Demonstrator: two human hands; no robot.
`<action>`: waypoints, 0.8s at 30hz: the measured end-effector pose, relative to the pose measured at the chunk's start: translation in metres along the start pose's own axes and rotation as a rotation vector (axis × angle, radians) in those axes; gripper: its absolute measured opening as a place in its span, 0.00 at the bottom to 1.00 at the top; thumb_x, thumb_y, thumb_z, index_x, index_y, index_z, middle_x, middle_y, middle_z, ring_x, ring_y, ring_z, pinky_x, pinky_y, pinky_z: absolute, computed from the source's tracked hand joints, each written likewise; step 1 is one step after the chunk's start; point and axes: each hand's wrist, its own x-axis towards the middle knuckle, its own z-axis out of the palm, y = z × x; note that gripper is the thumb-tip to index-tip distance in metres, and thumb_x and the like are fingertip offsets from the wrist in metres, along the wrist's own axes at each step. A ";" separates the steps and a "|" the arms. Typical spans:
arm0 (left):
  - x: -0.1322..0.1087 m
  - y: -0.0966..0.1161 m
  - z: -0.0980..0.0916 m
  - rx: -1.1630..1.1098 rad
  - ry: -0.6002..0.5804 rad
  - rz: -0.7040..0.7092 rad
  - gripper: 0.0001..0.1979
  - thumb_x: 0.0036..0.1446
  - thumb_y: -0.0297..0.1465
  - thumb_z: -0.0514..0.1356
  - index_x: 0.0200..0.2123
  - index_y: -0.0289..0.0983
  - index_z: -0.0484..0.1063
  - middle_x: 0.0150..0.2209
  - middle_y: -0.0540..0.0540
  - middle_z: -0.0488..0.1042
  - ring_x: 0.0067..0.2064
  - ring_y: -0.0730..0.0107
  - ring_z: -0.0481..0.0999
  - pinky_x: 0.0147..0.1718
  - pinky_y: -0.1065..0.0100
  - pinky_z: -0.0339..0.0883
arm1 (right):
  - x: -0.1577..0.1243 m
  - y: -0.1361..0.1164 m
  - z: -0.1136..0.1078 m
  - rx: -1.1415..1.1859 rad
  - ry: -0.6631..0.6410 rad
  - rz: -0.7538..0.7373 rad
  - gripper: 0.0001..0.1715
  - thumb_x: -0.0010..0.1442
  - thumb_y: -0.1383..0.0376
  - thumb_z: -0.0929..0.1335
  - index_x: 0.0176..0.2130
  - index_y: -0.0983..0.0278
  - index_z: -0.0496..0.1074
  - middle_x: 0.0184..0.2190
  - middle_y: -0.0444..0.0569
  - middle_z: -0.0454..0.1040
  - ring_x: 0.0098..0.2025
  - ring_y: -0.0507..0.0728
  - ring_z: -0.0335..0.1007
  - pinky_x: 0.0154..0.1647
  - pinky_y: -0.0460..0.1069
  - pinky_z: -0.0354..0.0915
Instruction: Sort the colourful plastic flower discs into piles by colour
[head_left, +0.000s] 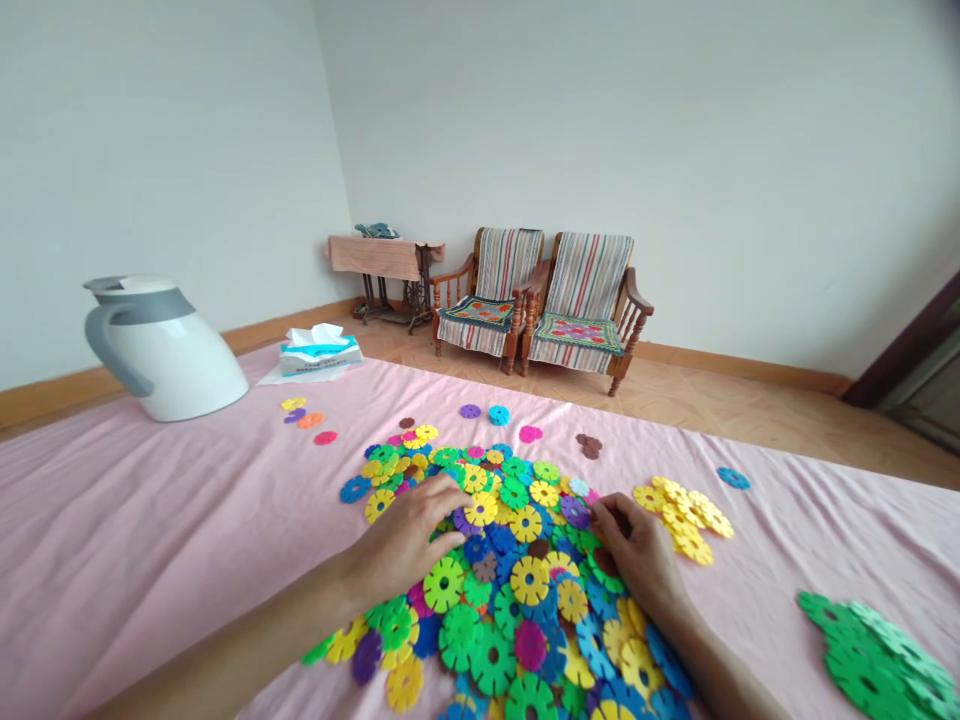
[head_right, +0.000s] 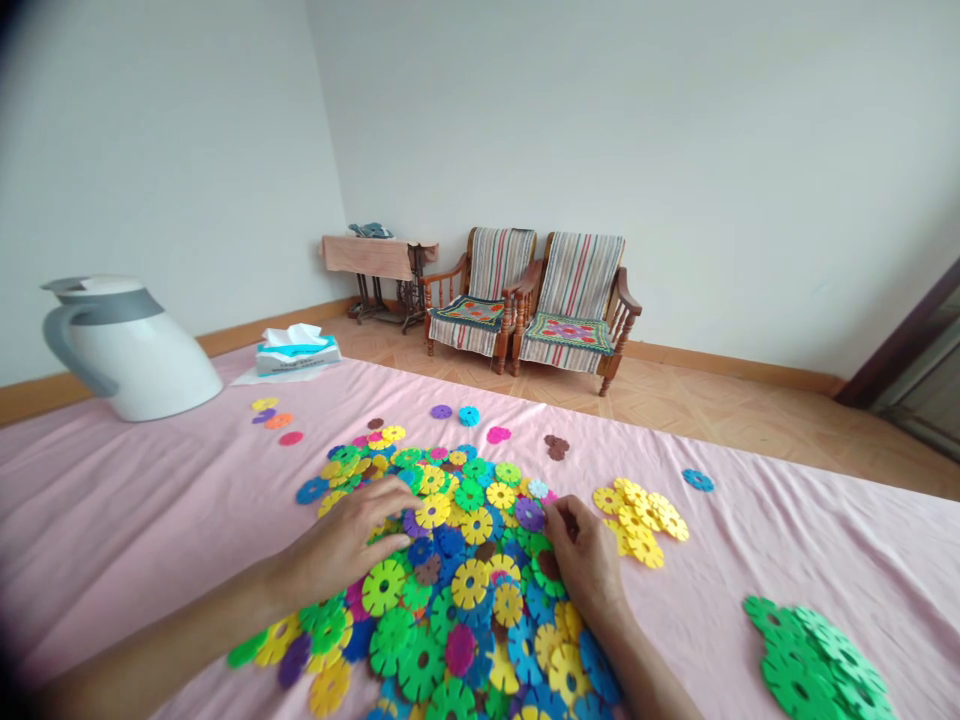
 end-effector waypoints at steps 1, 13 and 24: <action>0.001 0.000 0.002 0.020 0.000 0.029 0.11 0.54 0.25 0.62 0.41 0.39 0.72 0.41 0.46 0.72 0.43 0.64 0.72 0.44 0.63 0.67 | 0.000 0.001 0.000 -0.003 0.000 -0.002 0.21 0.59 0.48 0.61 0.28 0.63 0.67 0.18 0.41 0.63 0.18 0.51 0.61 0.18 0.44 0.54; 0.008 -0.003 0.019 0.120 0.063 0.098 0.15 0.56 0.25 0.59 0.48 0.39 0.69 0.45 0.46 0.73 0.48 0.63 0.71 0.49 0.62 0.67 | 0.001 0.001 0.000 0.024 0.005 -0.015 0.21 0.58 0.49 0.62 0.28 0.63 0.68 0.17 0.41 0.64 0.18 0.51 0.60 0.18 0.44 0.53; 0.021 -0.006 0.021 0.072 0.070 0.040 0.10 0.56 0.21 0.55 0.39 0.39 0.70 0.40 0.46 0.74 0.44 0.63 0.73 0.45 0.63 0.66 | 0.000 -0.001 0.000 0.027 -0.003 -0.012 0.22 0.59 0.48 0.61 0.28 0.63 0.67 0.18 0.41 0.64 0.18 0.51 0.61 0.18 0.44 0.54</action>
